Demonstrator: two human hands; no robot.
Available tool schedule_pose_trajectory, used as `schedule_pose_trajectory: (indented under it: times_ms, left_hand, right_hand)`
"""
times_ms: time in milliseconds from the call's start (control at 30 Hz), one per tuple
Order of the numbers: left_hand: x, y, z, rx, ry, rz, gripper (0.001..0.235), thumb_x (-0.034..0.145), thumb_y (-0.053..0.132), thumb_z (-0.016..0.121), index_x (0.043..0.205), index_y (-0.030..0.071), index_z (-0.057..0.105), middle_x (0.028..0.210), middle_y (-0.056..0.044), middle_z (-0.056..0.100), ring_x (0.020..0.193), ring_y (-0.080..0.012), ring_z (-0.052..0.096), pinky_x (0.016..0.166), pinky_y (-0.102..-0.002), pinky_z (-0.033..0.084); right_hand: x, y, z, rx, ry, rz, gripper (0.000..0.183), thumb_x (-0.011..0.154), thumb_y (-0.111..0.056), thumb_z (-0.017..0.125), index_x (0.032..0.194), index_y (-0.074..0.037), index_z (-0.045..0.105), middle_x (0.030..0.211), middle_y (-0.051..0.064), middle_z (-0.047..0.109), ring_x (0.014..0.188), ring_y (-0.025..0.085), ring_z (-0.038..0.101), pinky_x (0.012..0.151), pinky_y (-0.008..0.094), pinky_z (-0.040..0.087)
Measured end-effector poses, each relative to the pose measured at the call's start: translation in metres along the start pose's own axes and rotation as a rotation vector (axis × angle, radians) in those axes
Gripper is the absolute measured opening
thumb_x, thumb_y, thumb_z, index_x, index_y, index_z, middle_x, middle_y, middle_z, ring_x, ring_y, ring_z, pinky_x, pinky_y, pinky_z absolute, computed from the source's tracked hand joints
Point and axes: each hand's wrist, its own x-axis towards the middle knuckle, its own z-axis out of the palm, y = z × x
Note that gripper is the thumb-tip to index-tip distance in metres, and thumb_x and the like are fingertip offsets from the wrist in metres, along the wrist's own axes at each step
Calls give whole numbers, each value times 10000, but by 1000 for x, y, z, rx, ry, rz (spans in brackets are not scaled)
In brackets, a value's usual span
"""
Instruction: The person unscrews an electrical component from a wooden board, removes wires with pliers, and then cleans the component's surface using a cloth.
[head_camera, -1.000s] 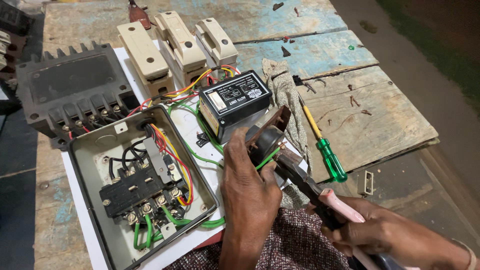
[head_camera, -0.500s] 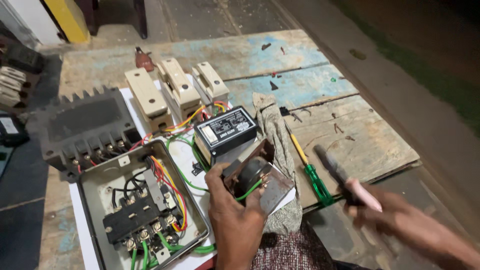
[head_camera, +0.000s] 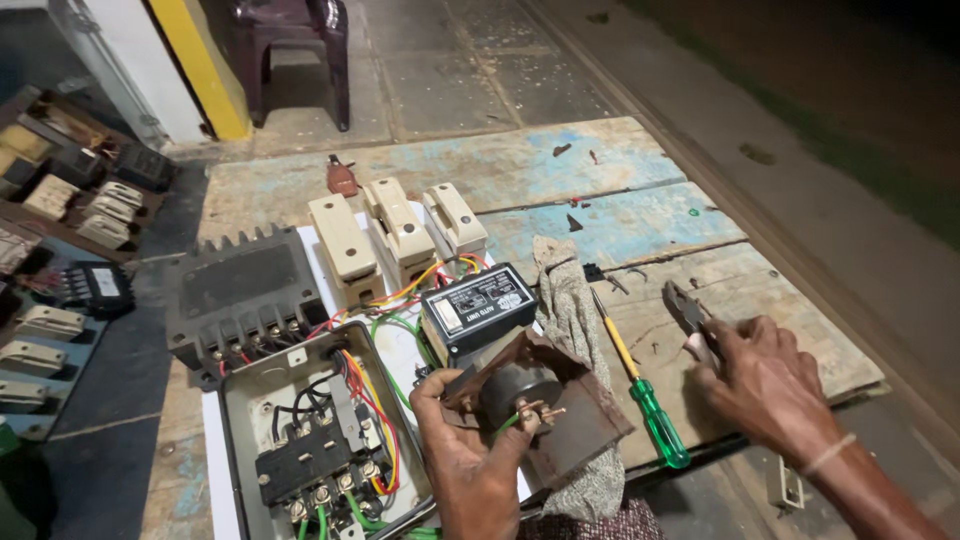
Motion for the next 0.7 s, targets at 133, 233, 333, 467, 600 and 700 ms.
schedule_pose_trajectory:
  times_ms: [133, 233, 333, 467, 600, 700]
  left_hand:
    - [0, 5, 4, -5, -1, 20, 734, 700, -103, 761, 1302, 53, 373, 1132, -197, 632, 1017, -260, 677, 895, -403, 575]
    - [-3, 10, 6, 5, 14, -53, 770, 691, -81, 765, 1319, 94, 355, 1103, -205, 649, 999, -271, 703, 906, -399, 580]
    - [-2, 15, 8, 19, 18, -71, 780, 704, -77, 759, 1341, 101, 345, 1088, -232, 655, 999, -289, 708, 918, -407, 579]
    - [-5, 20, 19, 196, 25, 9, 884, 721, -87, 737, 1466, 84, 292, 1237, -265, 618, 1122, -315, 671, 1003, -404, 525]
    - [-16, 22, 19, 531, 118, -32, 1106, 719, -24, 726, 1609, 164, 96, 1507, -238, 477, 1302, -311, 566, 1072, -422, 418]
    - [-33, 4, 0, 786, 68, 175, 1115, 742, -54, 662, 1662, 39, 39, 1609, -333, 314, 1466, -410, 369, 1134, -540, 261]
  right_hand:
    - [-24, -29, -10, 662, -43, -496, 643, 935, -612, 434, 1306, -142, 668, 1195, 137, 651, 1001, 228, 654, 787, 420, 617]
    - [-45, -61, -18, 977, -545, -107, 703, 934, -638, 427, 1381, -162, 689, 1103, 162, 679, 805, 287, 687, 656, 406, 602]
    - [-57, -88, -25, 1172, -948, -184, 700, 840, -583, 535, 1294, -64, 659, 1006, 145, 804, 763, 224, 764, 565, 340, 577]
    - [-57, -96, -20, 1175, -929, -222, 577, 889, -414, 695, 1216, 57, 626, 969, 211, 767, 750, 235, 750, 538, 342, 554]
    - [-53, -91, -14, 1038, -725, -335, 565, 850, -386, 717, 1277, -18, 692, 1067, 162, 804, 948, 206, 742, 791, 336, 579]
    - [-52, -91, -11, 961, -584, -410, 591, 826, -376, 719, 1330, -66, 702, 1144, 115, 782, 1076, 194, 733, 939, 329, 563]
